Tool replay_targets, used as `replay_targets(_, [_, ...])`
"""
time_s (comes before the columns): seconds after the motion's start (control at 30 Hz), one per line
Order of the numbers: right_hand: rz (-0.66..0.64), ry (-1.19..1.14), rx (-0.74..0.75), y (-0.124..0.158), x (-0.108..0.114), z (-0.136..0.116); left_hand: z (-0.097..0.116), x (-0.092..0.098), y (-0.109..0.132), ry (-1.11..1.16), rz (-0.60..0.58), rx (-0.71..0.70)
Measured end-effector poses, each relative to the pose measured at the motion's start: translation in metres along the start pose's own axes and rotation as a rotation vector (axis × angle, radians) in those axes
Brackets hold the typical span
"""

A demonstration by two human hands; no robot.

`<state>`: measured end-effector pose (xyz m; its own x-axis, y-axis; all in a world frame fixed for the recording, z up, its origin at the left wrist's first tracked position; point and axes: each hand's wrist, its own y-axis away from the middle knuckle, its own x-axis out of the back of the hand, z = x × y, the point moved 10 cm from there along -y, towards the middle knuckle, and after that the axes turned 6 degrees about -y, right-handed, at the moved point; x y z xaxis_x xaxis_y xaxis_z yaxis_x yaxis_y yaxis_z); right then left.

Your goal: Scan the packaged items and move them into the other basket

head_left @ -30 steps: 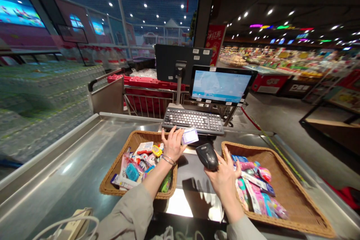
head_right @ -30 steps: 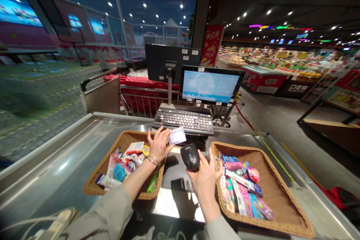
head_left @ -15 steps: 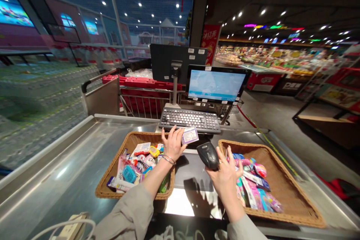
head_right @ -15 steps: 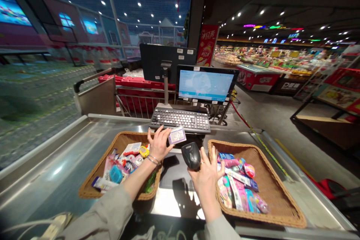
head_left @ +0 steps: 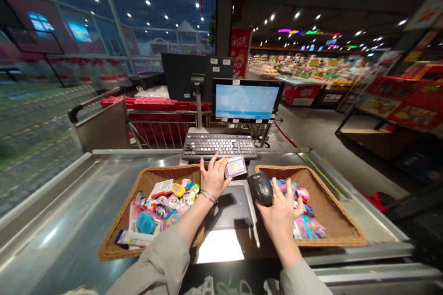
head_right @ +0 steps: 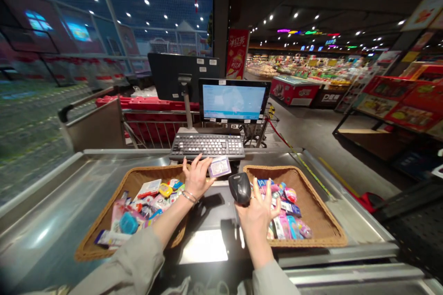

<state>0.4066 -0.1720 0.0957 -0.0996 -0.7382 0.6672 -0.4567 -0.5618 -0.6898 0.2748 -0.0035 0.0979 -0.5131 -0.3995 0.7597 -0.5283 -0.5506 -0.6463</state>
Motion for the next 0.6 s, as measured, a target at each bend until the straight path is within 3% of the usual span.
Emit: replay_targets(0.6, [0.098, 0.095, -0.226, 0.01, 0.047, 0.072, 0.091, -0.018, -0.01, 0.105, -0.072, -0.179])
